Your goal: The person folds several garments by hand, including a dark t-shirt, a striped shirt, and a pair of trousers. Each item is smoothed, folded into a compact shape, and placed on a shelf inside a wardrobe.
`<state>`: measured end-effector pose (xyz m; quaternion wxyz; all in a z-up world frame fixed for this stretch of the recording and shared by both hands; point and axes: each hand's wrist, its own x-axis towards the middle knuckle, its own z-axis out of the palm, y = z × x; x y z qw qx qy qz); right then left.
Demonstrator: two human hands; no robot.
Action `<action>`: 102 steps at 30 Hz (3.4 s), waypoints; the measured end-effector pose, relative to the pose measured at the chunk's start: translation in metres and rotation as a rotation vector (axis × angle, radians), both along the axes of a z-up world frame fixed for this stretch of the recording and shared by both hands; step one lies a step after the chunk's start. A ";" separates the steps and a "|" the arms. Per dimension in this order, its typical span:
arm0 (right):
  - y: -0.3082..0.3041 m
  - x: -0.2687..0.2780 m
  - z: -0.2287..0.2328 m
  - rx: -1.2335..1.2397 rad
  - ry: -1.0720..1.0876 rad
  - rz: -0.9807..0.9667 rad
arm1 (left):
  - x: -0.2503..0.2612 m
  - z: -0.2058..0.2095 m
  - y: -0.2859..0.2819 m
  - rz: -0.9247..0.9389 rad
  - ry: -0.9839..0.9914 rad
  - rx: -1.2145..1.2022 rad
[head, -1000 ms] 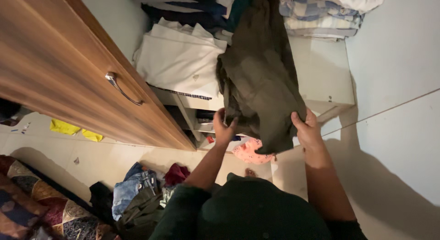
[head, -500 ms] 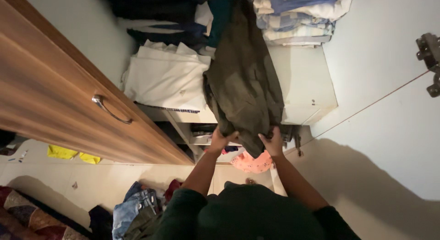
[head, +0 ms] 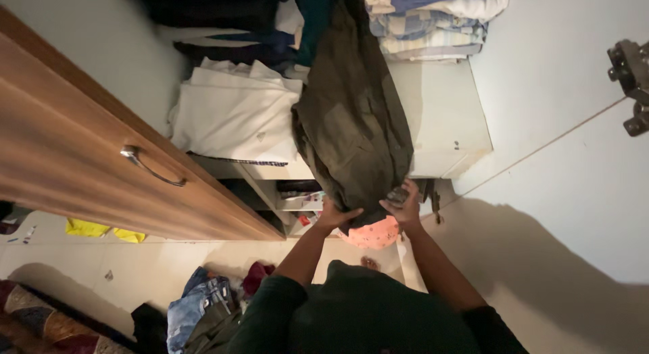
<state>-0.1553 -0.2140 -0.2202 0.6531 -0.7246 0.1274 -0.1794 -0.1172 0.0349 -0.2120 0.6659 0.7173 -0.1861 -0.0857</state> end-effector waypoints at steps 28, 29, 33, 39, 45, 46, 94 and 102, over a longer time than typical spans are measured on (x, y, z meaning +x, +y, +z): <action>0.038 -0.133 -0.045 1.300 -0.050 -0.511 | -0.100 0.070 -0.003 -0.222 0.992 -0.426; 0.037 -0.134 -0.041 1.235 0.014 -0.563 | -0.101 0.072 -0.003 -0.241 0.989 -0.459; 0.036 -0.112 -0.021 0.938 0.265 -0.677 | -0.102 0.101 -0.001 -0.384 0.994 -0.687; 0.047 -0.069 0.052 0.372 0.114 -0.510 | -0.075 0.166 0.006 -0.431 1.149 -0.801; 0.067 0.038 0.159 -0.558 -0.345 -0.386 | 0.000 0.132 0.006 -0.738 1.102 -1.384; 0.072 0.052 0.170 -0.766 -0.326 -0.364 | 0.007 0.129 0.004 -0.641 1.156 -1.357; -0.034 0.330 0.197 0.898 0.292 0.910 | 0.255 0.307 -0.010 -0.072 -0.287 0.143; -0.021 0.343 0.297 0.676 0.101 0.893 | 0.215 0.333 -0.020 0.387 -0.847 0.670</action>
